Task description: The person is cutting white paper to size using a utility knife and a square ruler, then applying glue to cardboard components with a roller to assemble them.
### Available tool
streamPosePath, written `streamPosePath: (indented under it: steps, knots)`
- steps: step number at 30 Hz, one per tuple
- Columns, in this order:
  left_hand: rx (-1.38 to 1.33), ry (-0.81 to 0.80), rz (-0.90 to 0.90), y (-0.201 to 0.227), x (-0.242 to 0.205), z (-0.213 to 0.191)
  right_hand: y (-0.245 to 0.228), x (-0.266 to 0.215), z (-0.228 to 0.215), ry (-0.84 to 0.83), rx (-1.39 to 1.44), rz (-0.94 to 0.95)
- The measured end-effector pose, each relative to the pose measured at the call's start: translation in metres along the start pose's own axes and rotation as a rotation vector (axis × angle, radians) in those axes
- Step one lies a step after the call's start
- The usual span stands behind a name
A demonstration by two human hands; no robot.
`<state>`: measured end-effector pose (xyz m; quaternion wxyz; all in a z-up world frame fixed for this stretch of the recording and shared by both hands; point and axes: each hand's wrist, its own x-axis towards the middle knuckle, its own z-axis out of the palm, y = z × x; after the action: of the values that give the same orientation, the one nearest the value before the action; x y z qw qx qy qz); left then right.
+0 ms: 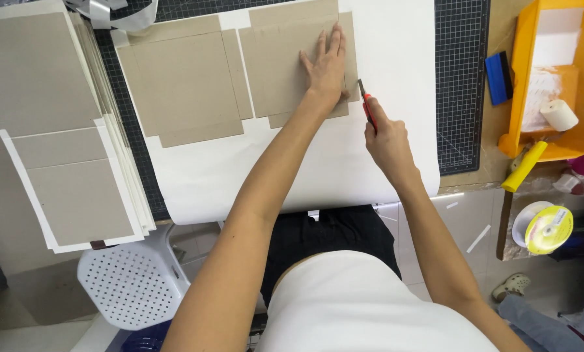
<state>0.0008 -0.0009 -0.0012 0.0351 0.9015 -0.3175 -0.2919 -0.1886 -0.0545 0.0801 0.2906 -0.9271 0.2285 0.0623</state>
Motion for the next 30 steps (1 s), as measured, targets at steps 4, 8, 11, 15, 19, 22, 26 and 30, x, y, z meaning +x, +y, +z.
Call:
streamPosePath:
  steps: [4, 8, 11, 15, 19, 22, 26, 30]
  knots:
    - [-0.021, -0.013, 0.007, 0.000, -0.006, -0.006, 0.003, -0.019, 0.001, -0.022, 0.000, -0.008]
    - [-0.026, -0.022, 0.000, 0.000, -0.001, -0.001, 0.003, -0.033, 0.002, -0.024, 0.006, 0.001]
    - [-0.009, -0.012, -0.004, 0.000, 0.001, 0.005, 0.006, -0.039, 0.005, -0.032, -0.008, 0.009]
    - [-0.008, -0.014, -0.004, 0.000, -0.005, -0.002, 0.005, -0.046, 0.006, -0.057, -0.070, 0.030]
    - [-0.027, -0.027, 0.003, 0.001, -0.011, -0.005, -0.006, -0.044, -0.017, -0.019, -0.032, 0.027]
    - [-0.042, -0.009, 0.014, -0.004, -0.016, -0.010, -0.039, -0.032, -0.074, -0.224, 0.331, 0.450]
    - [-0.151, 0.099, 0.124, -0.019, -0.021, 0.006, -0.030, -0.025, -0.113, -0.120, 0.673, 0.398]
    - [-0.277, 0.162, 0.193, -0.020, -0.041, 0.001, -0.027, -0.002, -0.140, -0.285, 0.893, 0.307]
